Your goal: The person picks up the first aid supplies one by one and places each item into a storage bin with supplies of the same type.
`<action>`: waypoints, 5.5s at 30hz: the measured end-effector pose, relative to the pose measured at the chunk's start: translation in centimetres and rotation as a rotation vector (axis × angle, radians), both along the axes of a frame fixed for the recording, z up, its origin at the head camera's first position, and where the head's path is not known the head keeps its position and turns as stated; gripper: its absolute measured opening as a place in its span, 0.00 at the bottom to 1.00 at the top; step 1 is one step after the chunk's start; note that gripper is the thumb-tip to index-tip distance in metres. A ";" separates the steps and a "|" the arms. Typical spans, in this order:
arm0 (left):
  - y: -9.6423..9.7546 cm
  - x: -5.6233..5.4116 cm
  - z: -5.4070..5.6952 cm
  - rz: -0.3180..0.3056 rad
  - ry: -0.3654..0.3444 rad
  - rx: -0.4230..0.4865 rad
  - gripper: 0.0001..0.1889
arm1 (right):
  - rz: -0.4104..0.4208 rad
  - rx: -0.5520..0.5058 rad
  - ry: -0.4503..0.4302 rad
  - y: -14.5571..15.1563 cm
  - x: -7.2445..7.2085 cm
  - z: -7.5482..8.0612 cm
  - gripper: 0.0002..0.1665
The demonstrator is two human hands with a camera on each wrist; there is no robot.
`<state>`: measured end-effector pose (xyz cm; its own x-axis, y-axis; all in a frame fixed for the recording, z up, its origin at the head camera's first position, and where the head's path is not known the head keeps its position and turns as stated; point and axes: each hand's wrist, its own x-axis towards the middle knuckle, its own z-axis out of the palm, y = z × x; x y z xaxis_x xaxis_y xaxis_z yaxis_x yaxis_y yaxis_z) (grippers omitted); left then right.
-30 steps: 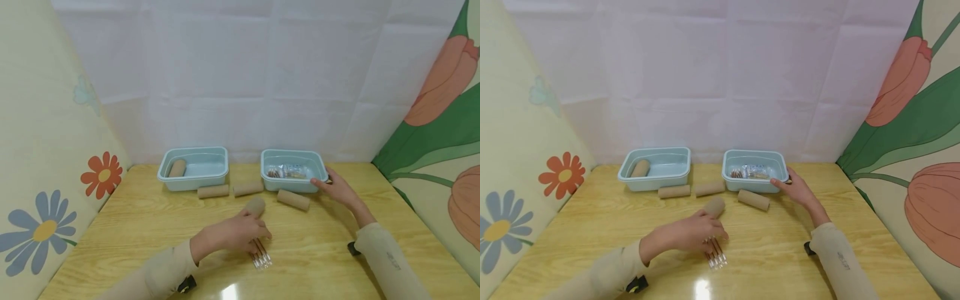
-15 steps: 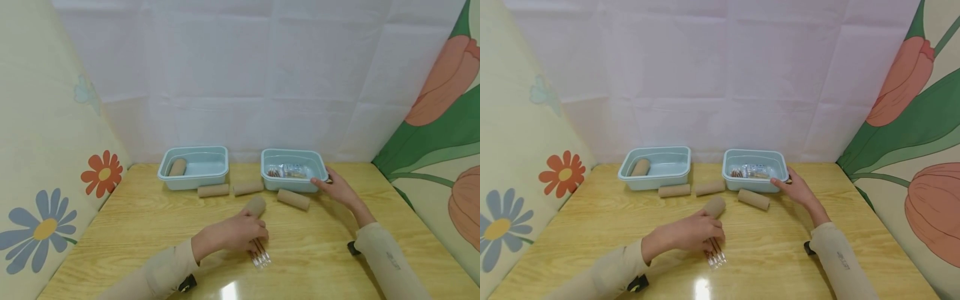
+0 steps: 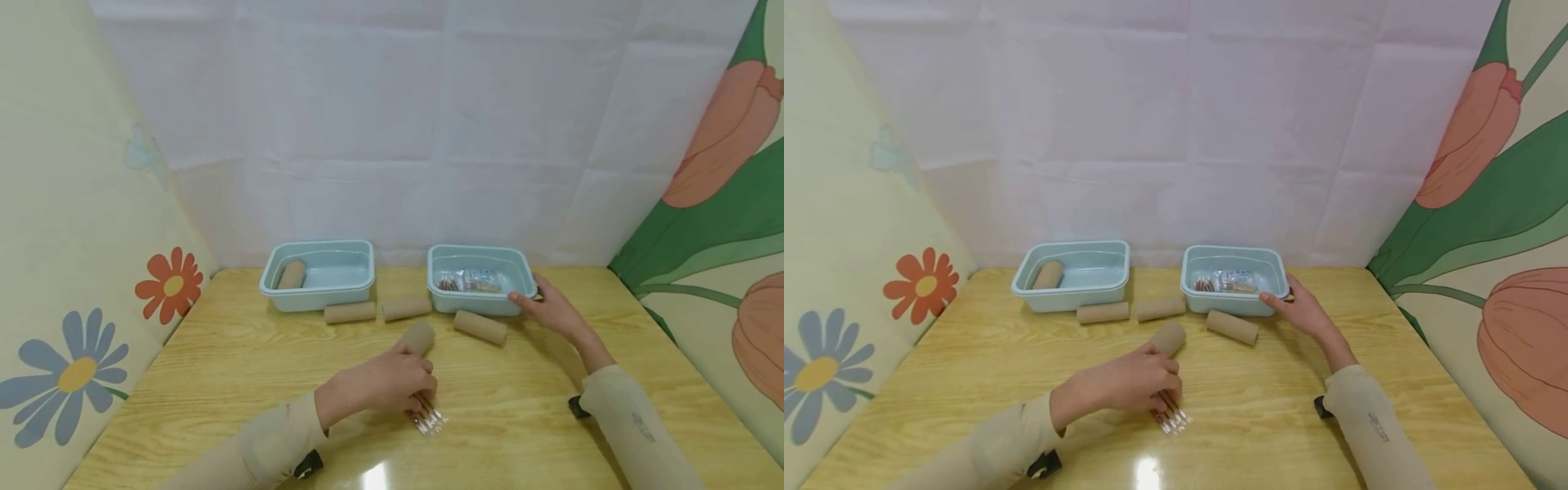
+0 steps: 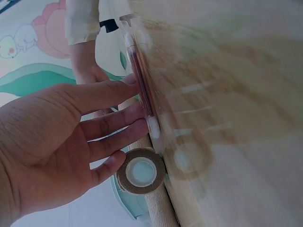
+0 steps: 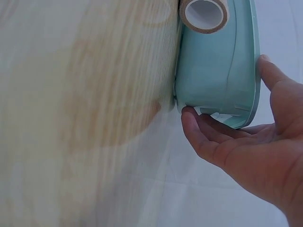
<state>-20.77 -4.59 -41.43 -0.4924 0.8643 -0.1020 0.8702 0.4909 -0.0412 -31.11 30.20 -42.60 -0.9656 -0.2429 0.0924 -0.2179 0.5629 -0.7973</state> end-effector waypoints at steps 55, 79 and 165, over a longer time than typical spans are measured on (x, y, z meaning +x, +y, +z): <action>1.1 -2.7 2.1 -0.124 -0.215 0.459 0.05 | -0.004 -0.014 -0.021 -0.3 0.7 0.5 0.49; 4.6 -9.5 3.3 0.011 -0.308 0.676 0.08 | -0.005 -0.028 0.019 0.2 0.0 -0.4 0.50; 6.0 -16.7 3.2 0.583 -0.614 1.146 0.13 | -0.014 -0.012 -0.001 -0.4 -0.3 -0.4 0.52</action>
